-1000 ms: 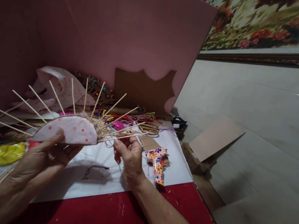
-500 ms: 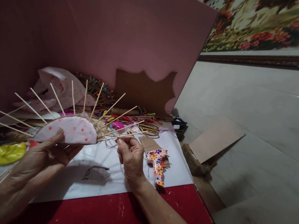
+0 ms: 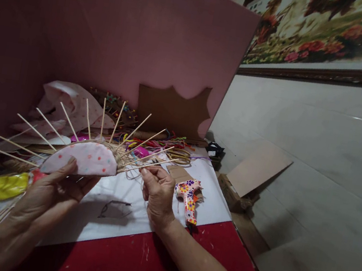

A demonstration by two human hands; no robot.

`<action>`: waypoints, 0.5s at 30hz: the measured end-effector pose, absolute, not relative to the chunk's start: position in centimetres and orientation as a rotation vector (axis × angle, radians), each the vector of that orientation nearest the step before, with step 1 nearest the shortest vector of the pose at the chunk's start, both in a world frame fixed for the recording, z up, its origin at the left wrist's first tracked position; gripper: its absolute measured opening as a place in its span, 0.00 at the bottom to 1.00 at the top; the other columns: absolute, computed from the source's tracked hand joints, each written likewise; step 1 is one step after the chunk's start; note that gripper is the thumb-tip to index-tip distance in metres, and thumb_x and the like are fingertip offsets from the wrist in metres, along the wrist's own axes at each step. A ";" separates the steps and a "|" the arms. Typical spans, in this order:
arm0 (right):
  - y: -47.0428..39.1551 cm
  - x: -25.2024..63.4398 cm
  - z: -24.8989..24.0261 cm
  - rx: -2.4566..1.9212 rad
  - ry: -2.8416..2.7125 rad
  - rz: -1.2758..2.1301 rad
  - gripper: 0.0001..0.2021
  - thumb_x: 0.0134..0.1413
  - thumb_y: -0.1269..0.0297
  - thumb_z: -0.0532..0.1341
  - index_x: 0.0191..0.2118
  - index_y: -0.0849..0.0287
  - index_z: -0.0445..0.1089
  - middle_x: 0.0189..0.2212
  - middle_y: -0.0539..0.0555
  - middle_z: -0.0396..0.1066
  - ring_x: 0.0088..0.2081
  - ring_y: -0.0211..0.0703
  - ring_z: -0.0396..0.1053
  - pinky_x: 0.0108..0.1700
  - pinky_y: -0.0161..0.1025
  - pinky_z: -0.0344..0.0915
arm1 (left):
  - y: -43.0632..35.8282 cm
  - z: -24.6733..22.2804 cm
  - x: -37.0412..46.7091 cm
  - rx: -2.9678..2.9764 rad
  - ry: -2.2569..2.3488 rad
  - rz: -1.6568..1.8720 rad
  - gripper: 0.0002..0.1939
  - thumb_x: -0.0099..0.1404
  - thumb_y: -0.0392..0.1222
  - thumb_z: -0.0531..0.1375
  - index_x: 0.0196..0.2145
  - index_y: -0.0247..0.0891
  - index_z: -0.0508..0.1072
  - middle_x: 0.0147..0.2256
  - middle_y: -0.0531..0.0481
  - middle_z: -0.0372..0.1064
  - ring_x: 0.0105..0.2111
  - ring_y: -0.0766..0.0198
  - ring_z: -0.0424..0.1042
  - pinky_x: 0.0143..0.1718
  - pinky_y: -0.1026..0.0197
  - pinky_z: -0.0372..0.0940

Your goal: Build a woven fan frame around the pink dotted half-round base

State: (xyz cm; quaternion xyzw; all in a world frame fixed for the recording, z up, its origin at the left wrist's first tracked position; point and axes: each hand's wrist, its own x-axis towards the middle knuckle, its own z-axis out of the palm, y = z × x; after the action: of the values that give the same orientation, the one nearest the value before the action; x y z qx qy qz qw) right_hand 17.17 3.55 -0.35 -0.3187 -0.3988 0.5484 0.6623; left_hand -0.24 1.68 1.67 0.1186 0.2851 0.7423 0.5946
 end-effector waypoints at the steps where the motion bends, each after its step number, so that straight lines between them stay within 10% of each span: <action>1: 3.6 17.2 -0.4 -0.716 -0.907 1.244 0.09 0.39 0.63 0.66 0.26 0.62 0.68 0.10 0.39 0.52 0.12 0.25 0.41 0.14 0.27 0.38 | 1.7 1.7 -0.2 0.275 0.659 1.721 0.09 0.58 0.23 0.55 0.30 0.35 0.69 0.28 0.50 0.75 0.35 0.60 0.76 0.48 0.40 0.61; 15: 3.9 17.4 -0.8 -0.734 -0.922 1.254 0.12 0.44 0.59 0.66 0.31 0.58 0.64 0.20 0.45 0.66 0.16 0.28 0.56 0.17 0.26 0.47 | 1.8 1.6 -0.4 0.253 0.660 1.716 0.10 0.58 0.24 0.56 0.33 0.35 0.71 0.29 0.49 0.76 0.36 0.59 0.76 0.46 0.43 0.64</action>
State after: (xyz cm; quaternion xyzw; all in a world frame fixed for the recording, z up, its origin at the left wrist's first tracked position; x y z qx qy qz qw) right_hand 17.38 3.85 -0.77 -0.3233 -0.4061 0.5526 0.6521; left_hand -0.36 1.81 1.60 0.1090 0.2844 0.7402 0.5994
